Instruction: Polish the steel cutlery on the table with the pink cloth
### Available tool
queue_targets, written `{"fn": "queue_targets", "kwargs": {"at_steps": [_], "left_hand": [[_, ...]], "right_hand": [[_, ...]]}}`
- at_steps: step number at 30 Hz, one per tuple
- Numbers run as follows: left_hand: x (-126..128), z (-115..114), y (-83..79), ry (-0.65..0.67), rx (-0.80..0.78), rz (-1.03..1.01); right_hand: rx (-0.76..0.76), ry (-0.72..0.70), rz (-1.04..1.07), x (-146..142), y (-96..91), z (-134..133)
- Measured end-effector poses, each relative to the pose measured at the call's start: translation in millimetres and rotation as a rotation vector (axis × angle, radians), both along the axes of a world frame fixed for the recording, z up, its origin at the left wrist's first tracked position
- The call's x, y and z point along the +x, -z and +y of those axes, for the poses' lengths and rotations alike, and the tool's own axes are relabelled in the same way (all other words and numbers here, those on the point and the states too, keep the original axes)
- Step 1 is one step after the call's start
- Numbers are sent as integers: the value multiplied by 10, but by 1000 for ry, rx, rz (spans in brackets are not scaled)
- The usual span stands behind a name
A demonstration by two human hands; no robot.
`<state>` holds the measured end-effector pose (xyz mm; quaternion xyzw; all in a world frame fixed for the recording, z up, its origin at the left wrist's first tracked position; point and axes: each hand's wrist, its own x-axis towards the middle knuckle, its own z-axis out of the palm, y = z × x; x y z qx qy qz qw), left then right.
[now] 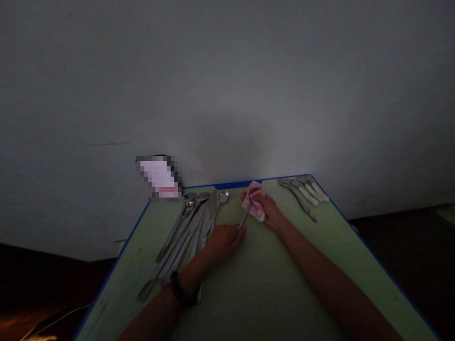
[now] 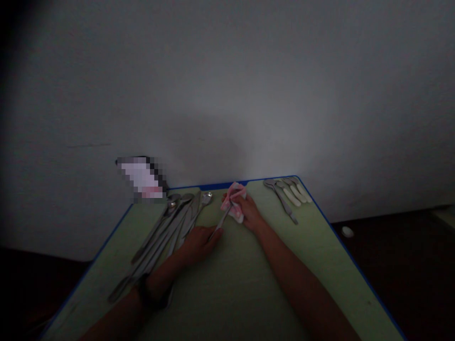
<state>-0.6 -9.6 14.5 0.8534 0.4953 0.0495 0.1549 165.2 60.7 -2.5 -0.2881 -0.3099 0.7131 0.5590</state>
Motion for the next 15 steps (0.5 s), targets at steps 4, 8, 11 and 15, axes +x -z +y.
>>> {"fn": "queue_targets", "kwargs": {"at_steps": [4, 8, 11, 15], "left_hand": [[-3, 1, 5, 4, 16, 8], [-5, 1, 8, 9, 21, 11], [-3, 0, 5, 12, 14, -5], [3, -7, -4, 6, 12, -23]], "right_hand": [[0, -4, 2, 2, 7, 5], [-17, 8, 9, 3, 9, 5], [-19, 7, 15, 3, 19, 13], [-18, -2, 14, 3, 38, 26]]}}
